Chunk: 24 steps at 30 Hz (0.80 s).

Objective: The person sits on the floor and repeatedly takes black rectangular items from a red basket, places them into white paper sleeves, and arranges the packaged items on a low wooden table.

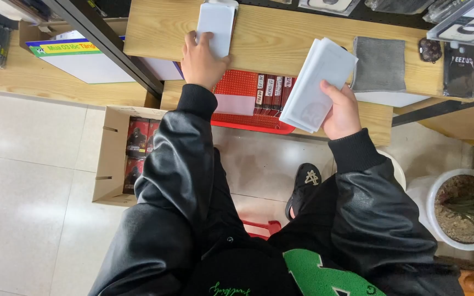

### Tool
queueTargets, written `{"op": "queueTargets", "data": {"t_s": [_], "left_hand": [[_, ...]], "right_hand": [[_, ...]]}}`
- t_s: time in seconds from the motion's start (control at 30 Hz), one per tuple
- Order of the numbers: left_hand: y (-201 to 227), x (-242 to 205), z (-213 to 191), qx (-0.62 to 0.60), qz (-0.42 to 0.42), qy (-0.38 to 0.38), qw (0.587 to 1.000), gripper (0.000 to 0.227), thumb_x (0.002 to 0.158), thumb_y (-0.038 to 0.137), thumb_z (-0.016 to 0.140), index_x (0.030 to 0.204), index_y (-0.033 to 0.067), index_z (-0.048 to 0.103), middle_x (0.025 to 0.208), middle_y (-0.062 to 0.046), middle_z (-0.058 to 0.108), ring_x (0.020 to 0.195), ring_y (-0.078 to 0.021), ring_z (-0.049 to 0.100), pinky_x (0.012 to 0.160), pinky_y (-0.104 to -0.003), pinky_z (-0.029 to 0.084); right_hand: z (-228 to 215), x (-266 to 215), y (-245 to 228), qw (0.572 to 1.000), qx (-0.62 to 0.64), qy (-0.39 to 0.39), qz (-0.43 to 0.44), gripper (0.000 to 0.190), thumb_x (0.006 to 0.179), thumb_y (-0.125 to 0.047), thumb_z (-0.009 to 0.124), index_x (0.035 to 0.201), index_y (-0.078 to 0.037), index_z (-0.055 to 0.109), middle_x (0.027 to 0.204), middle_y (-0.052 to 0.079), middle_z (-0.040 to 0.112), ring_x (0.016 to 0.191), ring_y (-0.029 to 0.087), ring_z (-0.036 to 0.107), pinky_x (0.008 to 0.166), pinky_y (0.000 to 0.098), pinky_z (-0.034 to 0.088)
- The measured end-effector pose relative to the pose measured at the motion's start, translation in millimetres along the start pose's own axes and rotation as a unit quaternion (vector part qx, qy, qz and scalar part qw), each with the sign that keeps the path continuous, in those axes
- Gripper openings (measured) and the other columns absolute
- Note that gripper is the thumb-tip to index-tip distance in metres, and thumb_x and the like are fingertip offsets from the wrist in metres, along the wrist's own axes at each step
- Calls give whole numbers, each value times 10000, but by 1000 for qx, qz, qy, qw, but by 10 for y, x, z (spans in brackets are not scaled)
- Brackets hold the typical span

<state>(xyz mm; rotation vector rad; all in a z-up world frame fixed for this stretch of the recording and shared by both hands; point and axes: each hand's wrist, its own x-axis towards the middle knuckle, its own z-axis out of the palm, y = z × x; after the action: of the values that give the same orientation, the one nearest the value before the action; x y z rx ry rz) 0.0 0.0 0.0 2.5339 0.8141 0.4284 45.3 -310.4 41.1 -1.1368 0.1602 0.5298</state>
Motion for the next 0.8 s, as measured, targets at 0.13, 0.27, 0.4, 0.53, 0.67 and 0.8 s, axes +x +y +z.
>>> {"op": "queueTargets", "data": {"t_s": [0.13,0.27,0.4,0.53,0.67,0.8], "left_hand": [[40,-23,-60,-11,-14,-27,999,599,744,352,718,1280,132,565,1399,-176,376,1238,-387,455,908,-513,494],[50,-25,-56,5,-24,-24,999,578,788,371,717,1290,130,563,1407,-180,368,1205,-386,461,915,-519,495],[70,-40,-65,10,-25,-21,999,575,793,365,714,1292,126,562,1416,-193,367,1209,-393,455,943,-525,479],[70,-41,-31,18,-23,-17,999,572,788,377,717,1286,136,570,1406,-189,373,1205,-395,449,919,-536,484],[74,-53,-23,30,-19,-22,999,604,796,410,723,1307,141,548,1412,-203,367,1216,-408,437,913,-535,481],[149,-79,-69,33,-33,-50,998,638,813,408,695,1364,147,507,1459,-210,333,1264,-409,401,905,-538,493]], "right_hand": [[-3,5,12,1000,3,-1,-1,290,842,-124,681,1128,-114,631,1071,53,703,990,218,671,856,372,559],[-9,15,9,1000,2,10,4,264,831,-129,695,1089,-119,641,1047,48,708,965,213,675,829,370,562],[-3,5,7,1000,6,1,1,283,833,-121,693,1111,-112,641,1064,53,710,978,224,676,837,377,559],[-16,16,7,1000,5,4,3,285,841,-125,686,1122,-124,638,1078,43,707,989,216,671,843,373,556],[-49,54,41,1000,11,2,-1,273,843,-116,682,1114,-117,644,1065,50,709,972,218,672,835,372,550],[-52,47,30,1000,8,0,4,296,833,-126,692,1124,-117,638,1082,60,707,987,229,665,845,386,546]]}}
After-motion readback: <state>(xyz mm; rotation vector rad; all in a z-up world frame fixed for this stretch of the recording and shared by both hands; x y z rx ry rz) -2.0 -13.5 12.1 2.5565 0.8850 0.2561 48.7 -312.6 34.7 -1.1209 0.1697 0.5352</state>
